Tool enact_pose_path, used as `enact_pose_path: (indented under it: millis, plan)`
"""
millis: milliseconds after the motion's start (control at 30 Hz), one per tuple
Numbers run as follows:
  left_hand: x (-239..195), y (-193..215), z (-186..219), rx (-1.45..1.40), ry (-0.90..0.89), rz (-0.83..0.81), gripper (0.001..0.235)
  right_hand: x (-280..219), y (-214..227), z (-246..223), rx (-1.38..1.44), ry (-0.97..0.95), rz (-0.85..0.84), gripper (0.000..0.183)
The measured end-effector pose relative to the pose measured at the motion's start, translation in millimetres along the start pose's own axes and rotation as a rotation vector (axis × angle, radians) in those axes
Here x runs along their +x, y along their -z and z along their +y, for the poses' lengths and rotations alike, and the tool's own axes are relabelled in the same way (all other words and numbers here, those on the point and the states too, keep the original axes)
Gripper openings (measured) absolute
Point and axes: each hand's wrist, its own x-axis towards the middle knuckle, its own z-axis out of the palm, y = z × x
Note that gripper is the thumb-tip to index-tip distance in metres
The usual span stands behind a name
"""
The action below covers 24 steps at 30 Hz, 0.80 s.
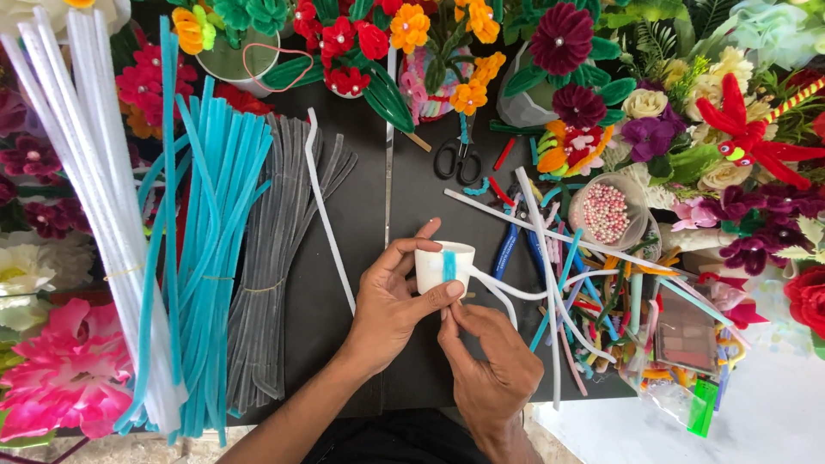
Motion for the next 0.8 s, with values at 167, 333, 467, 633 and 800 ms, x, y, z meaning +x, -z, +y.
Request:
enact_pose_path:
  millis: [167, 333, 467, 633, 800]
  plan:
    - [0.3, 0.5, 1.4, 0.055, 0.032, 0.009, 0.035, 2.3, 5.7, 2.8, 0.041, 0.025, -0.060, 0.014]
    - [-0.9, -0.1, 4.4, -0.016, 0.036, -0.033, 0.037, 27.3, 44.3, 9.3, -0.165, 0.089, -0.149, 0.017]
    - [-3.6, -3.8, 15.3, 0.108, -0.055, -0.078, 0.045, 59.9, 61.9, 28.1, -0.120, -0.139, -0.514, 0.033]
    - [-2.8, -2.0, 22.6, 0.120, -0.020, -0.031, 0.034, 81.5, 63.8, 43.0, -0.033, -0.538, -0.833, 0.030]
    - [-0.1, 3.2, 19.6, 0.065, -0.011, -0.037, 0.028, 73.0, 66.8, 66.1, -0.104, -0.349, -0.817, 0.017]
